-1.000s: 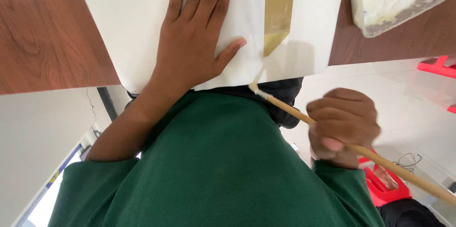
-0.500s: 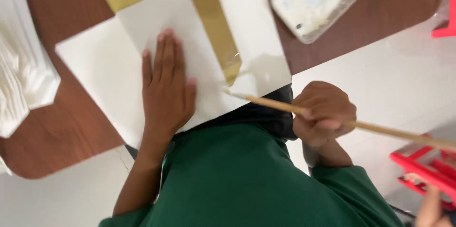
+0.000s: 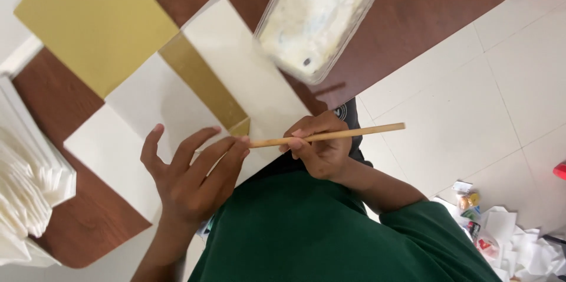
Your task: Applying glue to paper sheets using a brush and folding them to assemble paper bags.
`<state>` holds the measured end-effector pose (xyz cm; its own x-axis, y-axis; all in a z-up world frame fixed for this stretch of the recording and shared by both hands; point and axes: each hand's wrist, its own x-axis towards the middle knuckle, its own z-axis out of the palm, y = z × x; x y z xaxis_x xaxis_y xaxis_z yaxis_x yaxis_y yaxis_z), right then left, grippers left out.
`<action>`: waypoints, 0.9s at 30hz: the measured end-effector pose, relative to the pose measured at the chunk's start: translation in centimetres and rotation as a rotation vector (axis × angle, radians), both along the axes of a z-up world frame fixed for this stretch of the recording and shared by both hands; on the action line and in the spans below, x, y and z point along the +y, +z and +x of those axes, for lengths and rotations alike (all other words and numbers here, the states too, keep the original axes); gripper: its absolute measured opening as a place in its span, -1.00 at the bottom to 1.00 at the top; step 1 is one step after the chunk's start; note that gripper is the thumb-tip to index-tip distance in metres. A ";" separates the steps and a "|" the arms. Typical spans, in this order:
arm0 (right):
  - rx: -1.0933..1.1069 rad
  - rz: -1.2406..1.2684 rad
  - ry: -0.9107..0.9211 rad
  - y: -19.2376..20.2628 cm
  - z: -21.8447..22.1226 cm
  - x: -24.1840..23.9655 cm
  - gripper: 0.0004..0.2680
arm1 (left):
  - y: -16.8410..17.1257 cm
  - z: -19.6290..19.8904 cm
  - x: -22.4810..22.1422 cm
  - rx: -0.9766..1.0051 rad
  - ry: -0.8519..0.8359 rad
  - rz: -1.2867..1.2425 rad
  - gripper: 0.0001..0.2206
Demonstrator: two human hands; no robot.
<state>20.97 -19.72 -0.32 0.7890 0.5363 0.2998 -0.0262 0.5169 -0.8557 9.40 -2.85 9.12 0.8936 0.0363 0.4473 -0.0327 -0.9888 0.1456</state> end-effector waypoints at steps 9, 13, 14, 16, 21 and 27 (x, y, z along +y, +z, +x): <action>0.165 -0.050 -0.314 0.1 8.9 -2.3 -0.88 | -1.1 9.4 4.4 -0.003 -0.228 0.112 -0.81; 0.020 -0.357 -0.494 2.1 12.7 -3.1 -0.89 | -2.3 14.5 6.3 -0.029 -0.267 0.143 -0.87; -0.021 -0.488 -0.522 2.3 13.3 -3.2 -0.88 | -2.6 15.7 6.5 -0.061 -0.280 0.147 -0.86; -0.062 -0.624 -0.546 2.6 14.2 -3.5 -0.87 | -3.2 17.2 6.8 -0.090 -0.291 0.145 -0.85; -0.177 -0.850 -0.542 2.1 15.1 -3.7 -0.90 | -4.3 18.5 7.1 0.004 -0.277 0.197 -0.84; -0.264 -0.784 -0.659 1.5 14.1 -3.6 -0.74 | -2.4 15.3 7.5 -0.063 -0.191 0.124 -0.69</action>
<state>35.09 -23.36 1.15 0.9549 0.1441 0.2598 0.2942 -0.3383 -0.8939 24.69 4.70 6.70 0.8490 -0.1893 0.4934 -0.2258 -0.9741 0.0148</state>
